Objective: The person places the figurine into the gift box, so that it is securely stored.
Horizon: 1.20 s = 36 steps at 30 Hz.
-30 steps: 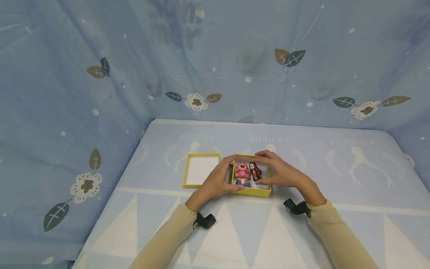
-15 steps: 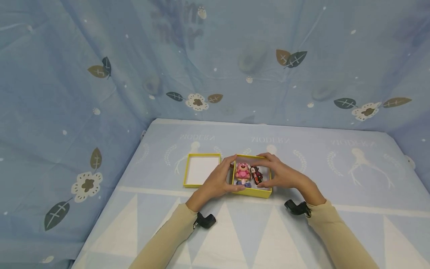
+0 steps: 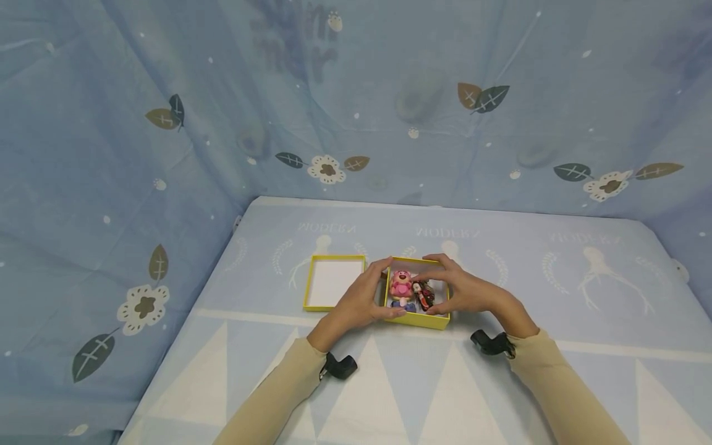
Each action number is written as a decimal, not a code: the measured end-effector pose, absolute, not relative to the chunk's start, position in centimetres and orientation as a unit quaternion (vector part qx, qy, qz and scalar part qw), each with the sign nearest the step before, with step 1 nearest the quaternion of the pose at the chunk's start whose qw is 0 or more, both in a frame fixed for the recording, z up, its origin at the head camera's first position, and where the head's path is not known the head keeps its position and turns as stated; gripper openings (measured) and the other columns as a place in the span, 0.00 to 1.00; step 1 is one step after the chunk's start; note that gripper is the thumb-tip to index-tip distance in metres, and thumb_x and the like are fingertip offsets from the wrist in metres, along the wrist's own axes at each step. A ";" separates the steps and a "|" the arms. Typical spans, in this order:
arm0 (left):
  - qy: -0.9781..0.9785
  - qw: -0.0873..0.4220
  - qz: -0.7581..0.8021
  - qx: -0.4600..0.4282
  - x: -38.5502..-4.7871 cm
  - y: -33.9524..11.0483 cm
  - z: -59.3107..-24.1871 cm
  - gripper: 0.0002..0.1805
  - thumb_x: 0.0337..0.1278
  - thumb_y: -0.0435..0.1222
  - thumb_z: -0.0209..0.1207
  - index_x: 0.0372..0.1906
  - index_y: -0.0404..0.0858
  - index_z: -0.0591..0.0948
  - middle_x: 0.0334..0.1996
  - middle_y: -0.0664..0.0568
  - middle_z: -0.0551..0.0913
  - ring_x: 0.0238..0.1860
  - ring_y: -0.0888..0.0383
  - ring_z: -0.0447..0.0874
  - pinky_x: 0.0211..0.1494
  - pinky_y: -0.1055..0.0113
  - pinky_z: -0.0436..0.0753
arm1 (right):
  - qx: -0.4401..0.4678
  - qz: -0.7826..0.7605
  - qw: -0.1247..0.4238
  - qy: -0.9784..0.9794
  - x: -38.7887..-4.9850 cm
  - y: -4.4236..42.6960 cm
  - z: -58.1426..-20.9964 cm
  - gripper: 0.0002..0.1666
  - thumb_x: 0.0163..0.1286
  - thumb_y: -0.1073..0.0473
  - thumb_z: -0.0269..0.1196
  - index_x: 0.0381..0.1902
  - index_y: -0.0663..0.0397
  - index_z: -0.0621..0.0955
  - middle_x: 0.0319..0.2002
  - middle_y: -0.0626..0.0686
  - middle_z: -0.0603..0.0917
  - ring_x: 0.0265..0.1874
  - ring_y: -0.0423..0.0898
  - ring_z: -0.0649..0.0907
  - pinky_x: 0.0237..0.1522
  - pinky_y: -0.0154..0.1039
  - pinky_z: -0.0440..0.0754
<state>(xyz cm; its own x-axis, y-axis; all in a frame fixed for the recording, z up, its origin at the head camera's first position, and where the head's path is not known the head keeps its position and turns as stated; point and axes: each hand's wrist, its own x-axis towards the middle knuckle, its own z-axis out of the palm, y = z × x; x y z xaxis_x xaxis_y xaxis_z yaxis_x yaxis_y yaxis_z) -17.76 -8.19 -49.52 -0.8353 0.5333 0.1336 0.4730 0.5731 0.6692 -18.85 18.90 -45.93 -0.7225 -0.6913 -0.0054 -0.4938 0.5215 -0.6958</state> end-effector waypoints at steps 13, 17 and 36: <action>0.886 0.039 0.366 0.282 -17.6 -8.1 -49.4 0.59 0.43 0.58 0.72 0.77 0.46 0.51 0.74 0.50 0.61 0.72 0.51 0.63 0.73 0.51 0.67 | -0.343 -0.350 0.174 0.854 -19.0 19.0 -45.6 0.34 0.54 0.51 0.75 0.59 0.49 0.79 0.69 0.64 0.57 0.66 0.67 0.62 0.61 0.69 0.68; 0.888 0.046 0.364 0.278 -17.6 -8.1 -49.3 0.59 0.43 0.58 0.71 0.77 0.47 0.51 0.74 0.51 0.60 0.72 0.51 0.63 0.73 0.51 0.67 | -0.349 -0.350 0.177 0.851 -19.1 19.1 -45.8 0.33 0.54 0.53 0.75 0.59 0.50 0.80 0.69 0.64 0.56 0.66 0.67 0.62 0.61 0.70 0.67; 0.887 0.044 0.362 0.284 -17.6 -8.1 -49.2 0.59 0.44 0.59 0.71 0.77 0.46 0.50 0.74 0.49 0.60 0.69 0.50 0.67 0.71 0.51 0.69 | -0.338 -0.354 0.187 0.852 -19.0 18.9 -45.6 0.33 0.54 0.52 0.75 0.58 0.48 0.80 0.68 0.66 0.56 0.66 0.67 0.61 0.61 0.72 0.65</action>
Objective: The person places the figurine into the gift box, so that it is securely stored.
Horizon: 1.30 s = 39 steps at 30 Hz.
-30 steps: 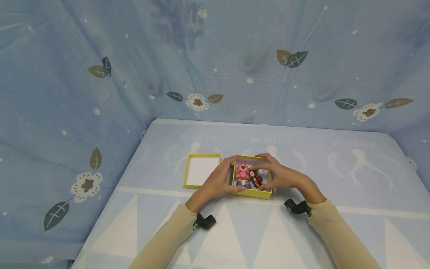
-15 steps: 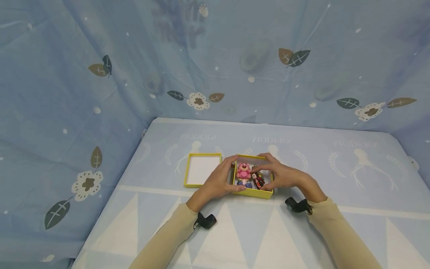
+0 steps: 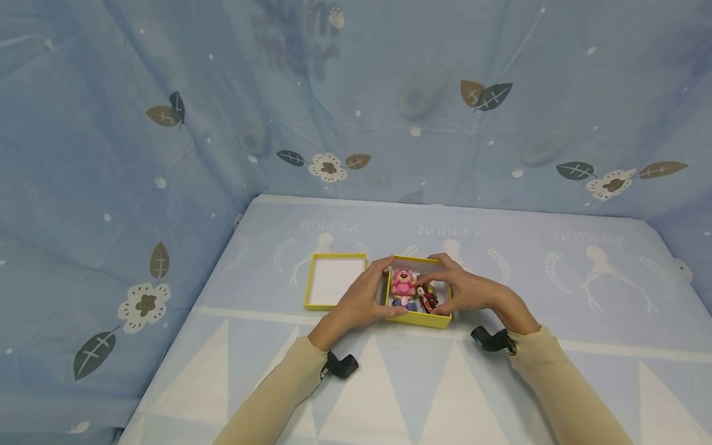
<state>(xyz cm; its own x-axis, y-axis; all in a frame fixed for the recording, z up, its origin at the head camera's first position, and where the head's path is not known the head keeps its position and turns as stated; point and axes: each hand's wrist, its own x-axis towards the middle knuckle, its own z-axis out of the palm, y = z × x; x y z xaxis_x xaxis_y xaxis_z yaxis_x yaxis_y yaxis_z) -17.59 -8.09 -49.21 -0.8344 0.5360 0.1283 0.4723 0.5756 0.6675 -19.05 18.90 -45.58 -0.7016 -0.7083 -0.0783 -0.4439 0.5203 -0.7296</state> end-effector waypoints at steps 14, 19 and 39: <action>0.888 0.040 0.358 0.286 -17.6 -8.0 -49.2 0.59 0.44 0.58 0.71 0.77 0.46 0.51 0.74 0.49 0.60 0.72 0.51 0.63 0.73 0.53 0.67 | -0.334 -0.344 0.199 0.855 -19.0 18.9 -45.4 0.33 0.53 0.53 0.74 0.58 0.49 0.79 0.69 0.65 0.56 0.66 0.66 0.61 0.60 0.71 0.66; 0.888 0.042 0.360 0.284 -17.6 -8.0 -49.2 0.60 0.43 0.58 0.72 0.77 0.45 0.51 0.74 0.50 0.60 0.72 0.52 0.62 0.74 0.53 0.66 | -0.334 -0.340 0.204 0.855 -19.2 19.0 -45.4 0.33 0.53 0.54 0.74 0.59 0.48 0.79 0.69 0.65 0.55 0.66 0.67 0.60 0.61 0.71 0.66; 0.890 0.036 0.352 0.287 -17.6 -8.0 -49.4 0.59 0.44 0.58 0.71 0.77 0.44 0.51 0.74 0.49 0.60 0.72 0.51 0.64 0.73 0.53 0.67 | -0.313 -0.369 0.226 0.845 -19.1 18.9 -45.1 0.36 0.51 0.58 0.75 0.60 0.53 0.80 0.74 0.67 0.41 0.71 0.71 0.51 0.61 0.75 0.63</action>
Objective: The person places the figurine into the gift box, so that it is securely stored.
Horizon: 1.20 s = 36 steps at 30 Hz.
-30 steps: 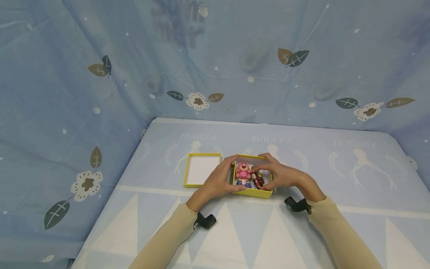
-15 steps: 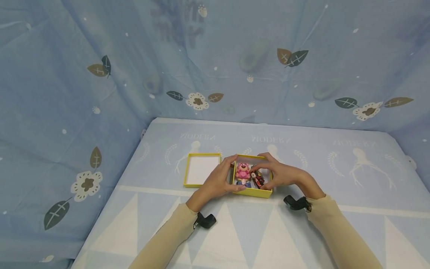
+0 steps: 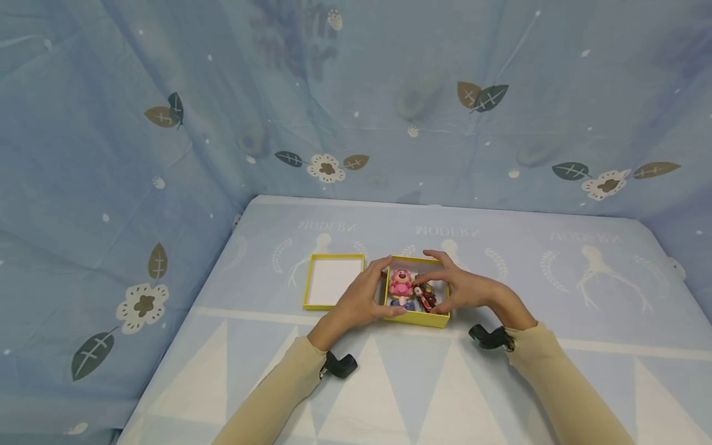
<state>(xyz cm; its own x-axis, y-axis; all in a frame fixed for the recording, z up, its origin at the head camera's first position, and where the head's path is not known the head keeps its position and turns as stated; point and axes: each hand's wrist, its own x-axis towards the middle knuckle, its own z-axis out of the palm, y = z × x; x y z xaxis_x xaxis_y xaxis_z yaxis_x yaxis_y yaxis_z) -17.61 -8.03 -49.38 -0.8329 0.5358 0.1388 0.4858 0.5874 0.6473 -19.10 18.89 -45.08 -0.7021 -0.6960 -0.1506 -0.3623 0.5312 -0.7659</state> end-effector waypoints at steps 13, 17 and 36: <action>0.894 0.051 0.349 0.277 -17.5 -8.0 -49.0 0.60 0.44 0.58 0.71 0.78 0.45 0.50 0.75 0.50 0.59 0.73 0.50 0.62 0.74 0.52 0.66 | -0.316 -0.373 0.222 0.844 -19.1 18.9 -45.4 0.33 0.53 0.58 0.74 0.59 0.50 0.81 0.76 0.66 0.37 0.72 0.70 0.48 0.61 0.72 0.65; 0.892 0.052 0.352 0.278 -17.5 -8.0 -49.0 0.60 0.45 0.58 0.71 0.78 0.45 0.50 0.75 0.49 0.59 0.73 0.50 0.62 0.73 0.51 0.66 | -0.312 -0.371 0.226 0.845 -19.1 18.9 -45.3 0.33 0.54 0.57 0.74 0.59 0.50 0.81 0.76 0.65 0.37 0.72 0.69 0.49 0.62 0.72 0.64; 0.891 0.053 0.356 0.277 -17.5 -8.0 -49.1 0.60 0.44 0.58 0.71 0.78 0.46 0.49 0.75 0.50 0.59 0.71 0.51 0.64 0.73 0.52 0.67 | -0.323 -0.366 0.218 0.845 -19.1 19.0 -45.2 0.31 0.55 0.57 0.74 0.58 0.52 0.81 0.76 0.67 0.40 0.72 0.71 0.48 0.62 0.72 0.64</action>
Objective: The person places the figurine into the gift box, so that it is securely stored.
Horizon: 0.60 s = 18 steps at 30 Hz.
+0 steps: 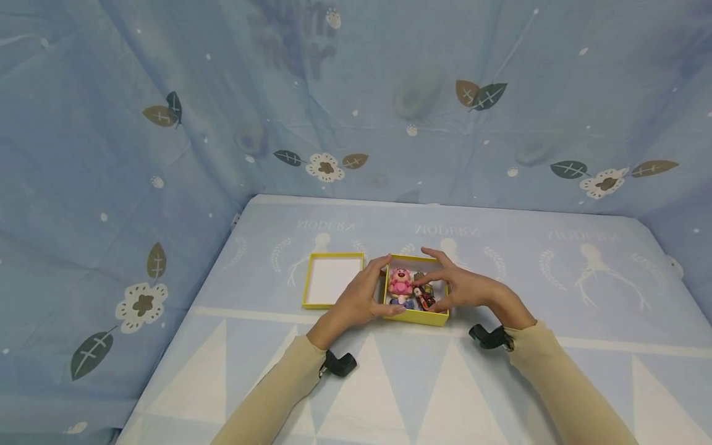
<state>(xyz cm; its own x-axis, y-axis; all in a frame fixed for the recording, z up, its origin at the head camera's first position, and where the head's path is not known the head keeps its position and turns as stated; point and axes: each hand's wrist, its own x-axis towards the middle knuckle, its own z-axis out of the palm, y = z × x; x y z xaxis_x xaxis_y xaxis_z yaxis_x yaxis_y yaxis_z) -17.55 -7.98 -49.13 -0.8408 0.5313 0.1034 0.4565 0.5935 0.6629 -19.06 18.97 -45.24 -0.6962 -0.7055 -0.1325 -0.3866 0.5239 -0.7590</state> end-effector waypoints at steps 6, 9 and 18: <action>0.890 0.054 0.357 0.277 -17.5 -8.0 -49.1 0.60 0.45 0.58 0.71 0.78 0.46 0.49 0.75 0.50 0.59 0.71 0.51 0.64 0.73 0.52 0.67 | -0.320 -0.356 0.221 0.850 -19.2 19.0 -45.2 0.30 0.56 0.53 0.74 0.58 0.52 0.82 0.76 0.66 0.41 0.73 0.70 0.49 0.63 0.72 0.62; 0.891 0.057 0.357 0.275 -17.5 -7.9 -49.0 0.60 0.44 0.59 0.71 0.78 0.47 0.49 0.75 0.51 0.59 0.71 0.52 0.64 0.73 0.53 0.66 | -0.317 -0.356 0.219 0.851 -19.2 19.0 -45.4 0.30 0.55 0.52 0.74 0.57 0.52 0.82 0.76 0.65 0.41 0.73 0.69 0.49 0.64 0.73 0.62; 0.892 0.057 0.356 0.274 -17.6 -8.0 -49.1 0.60 0.45 0.59 0.71 0.78 0.47 0.49 0.75 0.51 0.59 0.72 0.52 0.63 0.74 0.52 0.66 | -0.321 -0.357 0.214 0.851 -19.2 19.0 -45.5 0.30 0.55 0.53 0.74 0.57 0.52 0.83 0.75 0.65 0.43 0.72 0.69 0.51 0.63 0.74 0.61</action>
